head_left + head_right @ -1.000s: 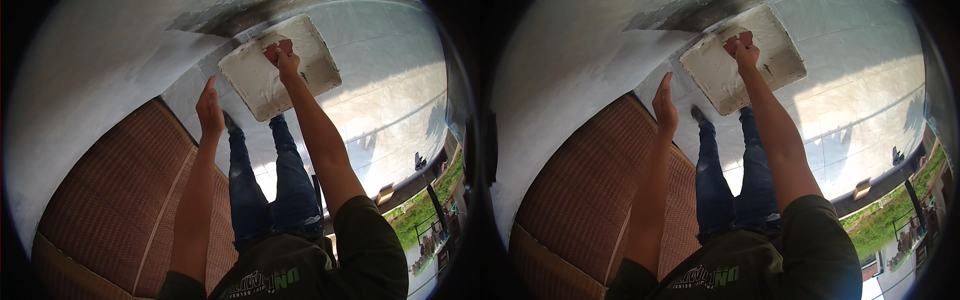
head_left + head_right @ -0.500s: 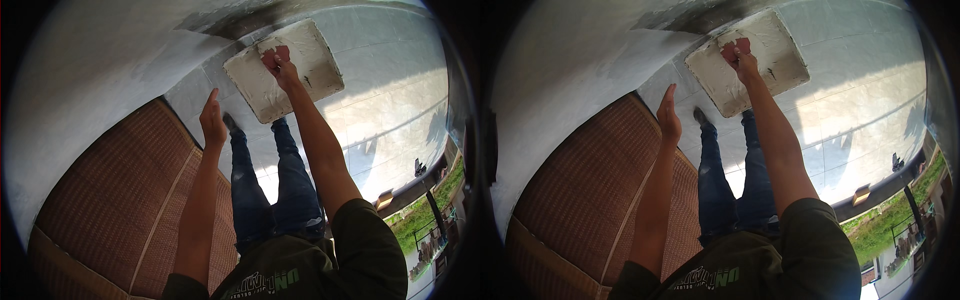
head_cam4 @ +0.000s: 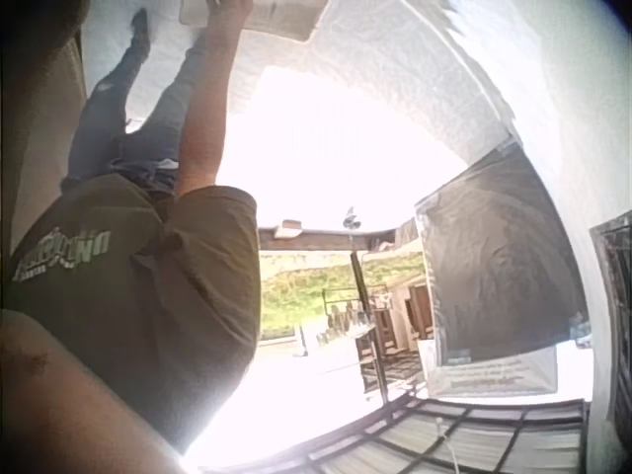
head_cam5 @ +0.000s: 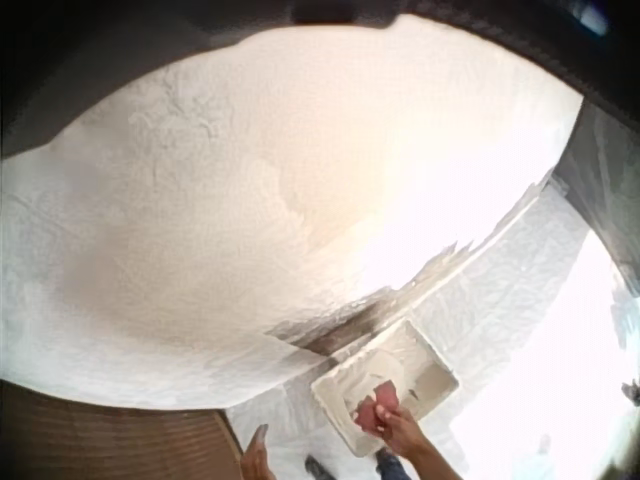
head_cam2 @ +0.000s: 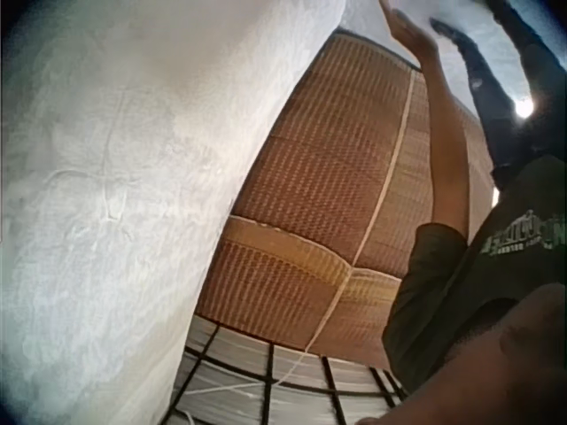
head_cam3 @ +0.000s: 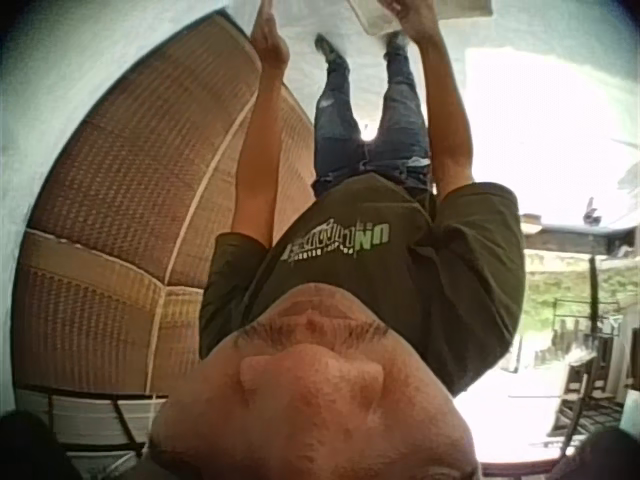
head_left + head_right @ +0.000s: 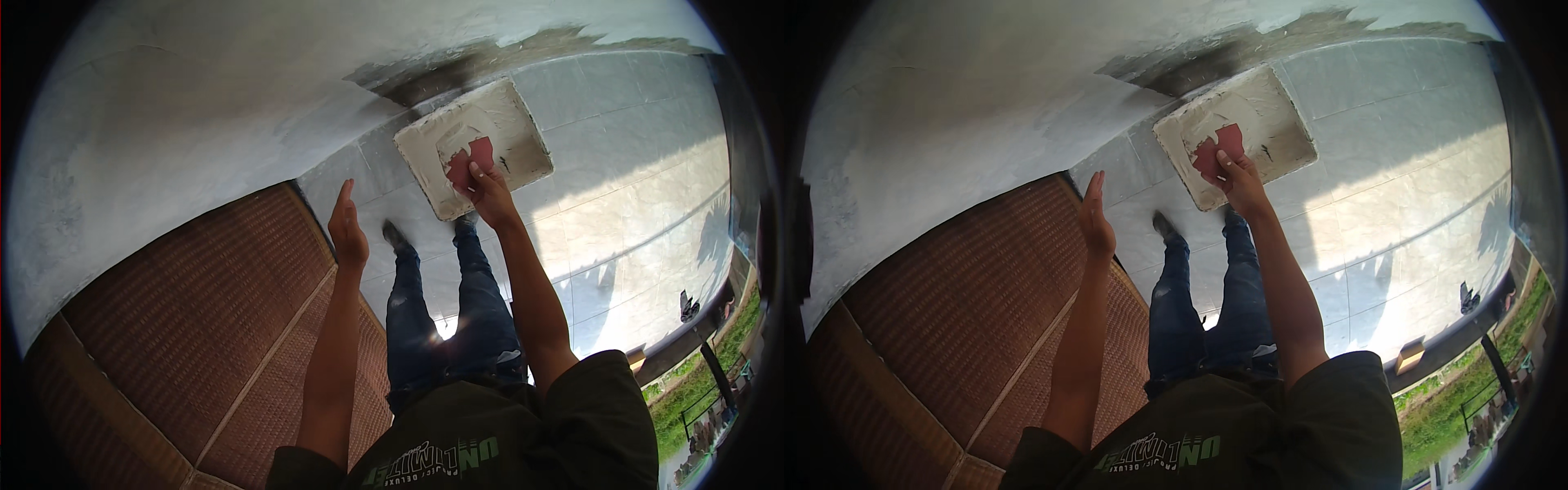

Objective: The person applies wall putty to a damaged exterior wall and smooths it with a putty knife.

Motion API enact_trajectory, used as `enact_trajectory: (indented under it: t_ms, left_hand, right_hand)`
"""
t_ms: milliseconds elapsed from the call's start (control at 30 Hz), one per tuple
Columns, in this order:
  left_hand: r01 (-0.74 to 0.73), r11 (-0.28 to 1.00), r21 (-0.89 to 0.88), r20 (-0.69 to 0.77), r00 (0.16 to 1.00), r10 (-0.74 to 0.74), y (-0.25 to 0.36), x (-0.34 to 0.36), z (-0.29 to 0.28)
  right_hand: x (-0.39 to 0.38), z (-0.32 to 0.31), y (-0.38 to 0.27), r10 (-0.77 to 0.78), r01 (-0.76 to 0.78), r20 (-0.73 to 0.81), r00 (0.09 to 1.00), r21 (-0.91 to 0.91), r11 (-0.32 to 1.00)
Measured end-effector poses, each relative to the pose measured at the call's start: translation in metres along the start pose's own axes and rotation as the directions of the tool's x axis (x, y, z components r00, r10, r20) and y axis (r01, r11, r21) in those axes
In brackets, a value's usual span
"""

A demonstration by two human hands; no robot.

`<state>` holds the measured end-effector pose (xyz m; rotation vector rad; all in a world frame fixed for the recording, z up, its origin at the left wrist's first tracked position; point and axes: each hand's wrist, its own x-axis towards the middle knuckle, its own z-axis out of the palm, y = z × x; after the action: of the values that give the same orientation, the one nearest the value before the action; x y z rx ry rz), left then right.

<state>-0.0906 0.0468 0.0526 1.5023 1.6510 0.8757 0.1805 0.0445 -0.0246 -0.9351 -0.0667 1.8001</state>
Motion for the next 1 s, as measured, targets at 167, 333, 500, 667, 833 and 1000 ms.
enact_trajectory:
  t_ms: [167, 333, 500, 667, 833, 1000]
  left_hand:
    - [-0.117, 0.991, -0.058, -0.074, 0.991, 0.113, 0.058, -0.006, -0.047]
    - [-0.271, 0.962, -0.027, -0.137, 0.954, 0.265, 0.111, -0.019, -0.119]
    - [-0.421, 0.906, -0.03, -0.247, 0.882, 0.402, 0.136, -0.045, -0.206]
    - [-0.518, 0.855, -0.005, -0.385, 0.79, 0.477, 0.148, -0.087, -0.294]
    - [-0.612, 0.79, 0.041, -0.452, 0.694, 0.561, 0.155, -0.115, -0.374]
    - [-0.673, 0.733, 0.1, -0.512, 0.596, 0.618, 0.16, -0.123, -0.432]
  right_hand:
    - [-0.063, 0.067, -0.022, -0.041, 0.053, 0.095, 0.995, -0.133, 0.99]
    - [-0.11, 0.164, -0.03, -0.115, 0.179, 0.262, 0.958, -0.233, 0.956]
    - [-0.152, 0.257, -0.015, -0.195, 0.322, 0.424, 0.884, -0.252, 0.913]
    - [-0.2, 0.347, 0.033, -0.283, 0.42, 0.508, 0.813, -0.178, 0.89]
    - [-0.232, 0.411, 0.082, -0.312, 0.476, 0.554, 0.772, -0.177, 0.862]
    - [-0.247, 0.47, 0.111, -0.304, 0.505, 0.62, 0.723, -0.174, 0.846]
